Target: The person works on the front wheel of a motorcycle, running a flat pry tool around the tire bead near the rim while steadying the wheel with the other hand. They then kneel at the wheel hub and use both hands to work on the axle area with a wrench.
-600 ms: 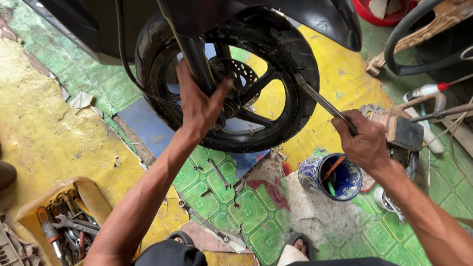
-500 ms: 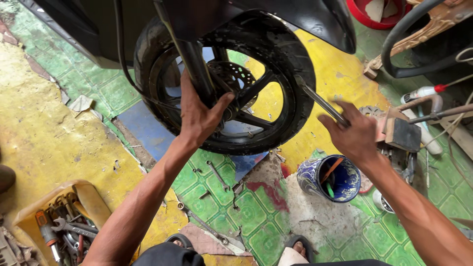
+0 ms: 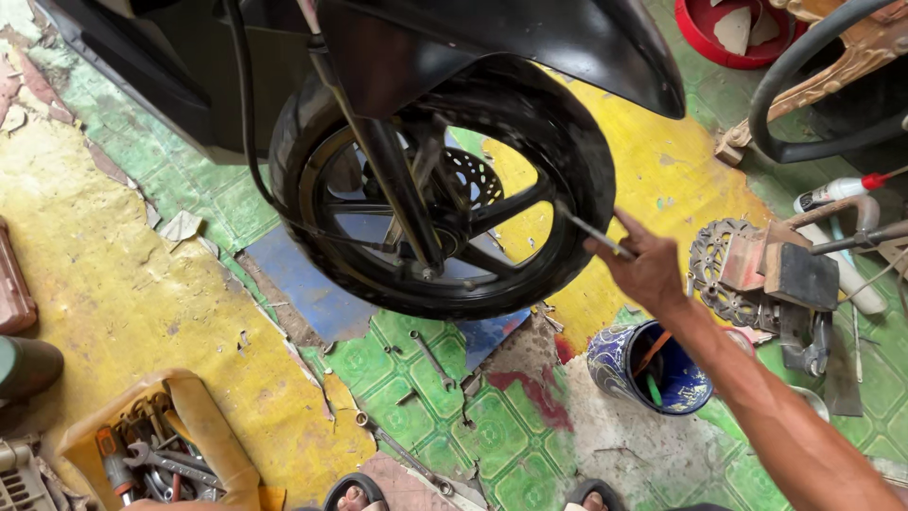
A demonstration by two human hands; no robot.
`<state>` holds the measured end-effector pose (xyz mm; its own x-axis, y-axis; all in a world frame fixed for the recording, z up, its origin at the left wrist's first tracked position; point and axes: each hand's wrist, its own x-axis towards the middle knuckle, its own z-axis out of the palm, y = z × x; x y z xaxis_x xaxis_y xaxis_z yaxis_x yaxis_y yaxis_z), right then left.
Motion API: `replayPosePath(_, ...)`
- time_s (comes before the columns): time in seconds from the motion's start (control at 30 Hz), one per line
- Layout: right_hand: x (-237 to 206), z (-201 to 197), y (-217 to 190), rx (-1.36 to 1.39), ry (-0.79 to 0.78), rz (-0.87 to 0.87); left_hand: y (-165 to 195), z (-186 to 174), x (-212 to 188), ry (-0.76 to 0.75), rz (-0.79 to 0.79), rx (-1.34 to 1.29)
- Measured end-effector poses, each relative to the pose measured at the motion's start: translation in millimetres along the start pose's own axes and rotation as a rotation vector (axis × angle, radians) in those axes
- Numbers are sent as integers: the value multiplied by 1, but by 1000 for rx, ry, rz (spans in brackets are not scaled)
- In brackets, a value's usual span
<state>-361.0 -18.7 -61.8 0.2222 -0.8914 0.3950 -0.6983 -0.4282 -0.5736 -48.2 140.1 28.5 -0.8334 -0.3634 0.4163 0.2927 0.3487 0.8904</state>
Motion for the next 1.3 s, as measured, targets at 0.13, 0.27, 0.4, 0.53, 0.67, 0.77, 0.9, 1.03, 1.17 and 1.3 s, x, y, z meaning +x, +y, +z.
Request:
replayPosePath(0.13,-39,30,22,0,32,84,-8,22,13,-10,-69,-50)
replayPosePath(0.27,-66,66,28,224,1,246,-3,53,15,97,-176,131)
replayPosePath(0.4,-79,85,24,92,-22,294,-67,-7,29,455,-484,634)
replayPosePath(0.53,-90,78,13,165,-99,357,-122,-19,41,727,-367,933)
replayPosePath(0.67,-115,31,8,222,-121,281,-148,-17,47,725,-344,1215)
replayPosePath(0.77,-124,-11,10,138,-134,301,-159,-30,58,709,-407,1277)
replayPosePath(0.9,-112,-45,4,58,-69,170,-168,-48,74,601,-518,1109)
replayPosePath(1.03,-96,-62,-13,-59,-68,80,-166,-50,81,667,-476,1005)
replayPosePath(1.17,-88,-70,-30,-150,-34,25,-162,-50,84,702,-441,1006)
replayPosePath(1.3,-82,-74,-42,-214,-11,26,-164,-46,86,741,-432,1028)
